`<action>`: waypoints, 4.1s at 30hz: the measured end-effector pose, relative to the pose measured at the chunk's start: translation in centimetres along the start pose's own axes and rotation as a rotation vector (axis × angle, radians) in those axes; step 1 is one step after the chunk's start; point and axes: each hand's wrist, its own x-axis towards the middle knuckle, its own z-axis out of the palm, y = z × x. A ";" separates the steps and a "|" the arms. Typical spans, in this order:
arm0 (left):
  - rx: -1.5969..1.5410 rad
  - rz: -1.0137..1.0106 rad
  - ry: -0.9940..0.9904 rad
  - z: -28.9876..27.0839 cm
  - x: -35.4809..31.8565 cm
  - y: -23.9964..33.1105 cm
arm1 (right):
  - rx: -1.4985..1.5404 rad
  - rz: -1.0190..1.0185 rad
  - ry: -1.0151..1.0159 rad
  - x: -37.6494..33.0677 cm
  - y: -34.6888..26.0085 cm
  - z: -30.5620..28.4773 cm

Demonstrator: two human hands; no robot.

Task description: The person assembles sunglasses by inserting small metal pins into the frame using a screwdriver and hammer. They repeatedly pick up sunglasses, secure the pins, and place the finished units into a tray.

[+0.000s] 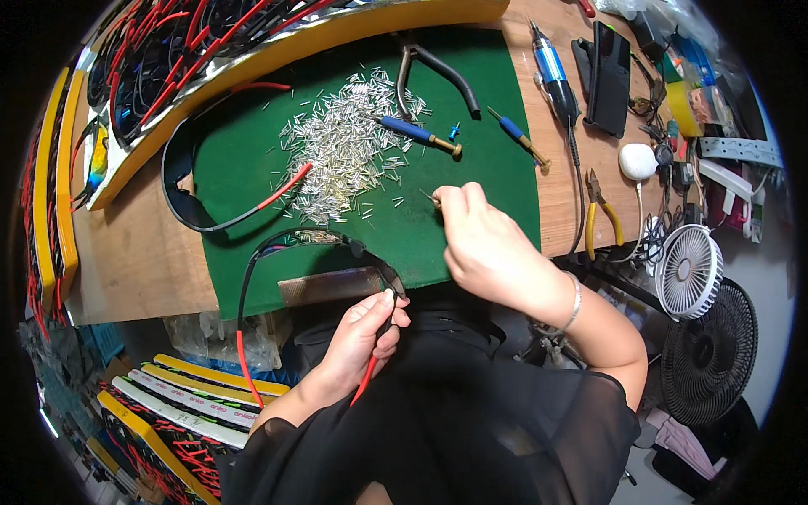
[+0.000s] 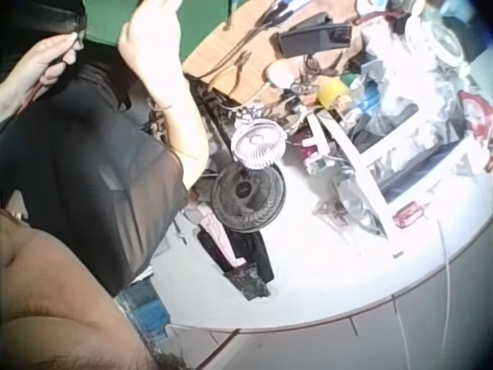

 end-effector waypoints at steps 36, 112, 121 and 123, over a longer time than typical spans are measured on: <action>0.010 -0.046 0.015 -0.2 0.4 0.4 | -0.260 0.017 0.225 2.4 -0.6 3.1; 0.119 0.241 0.171 0.8 1.2 -1.9 | -0.289 -0.309 -0.035 -4.4 -2.2 2.7; 0.117 0.162 0.080 0.5 0.5 -0.8 | -0.233 -0.297 -0.043 -4.4 -1.9 2.8; 0.099 0.148 0.089 0.3 0.6 -0.8 | -0.236 -0.300 -0.044 -4.2 -1.8 2.8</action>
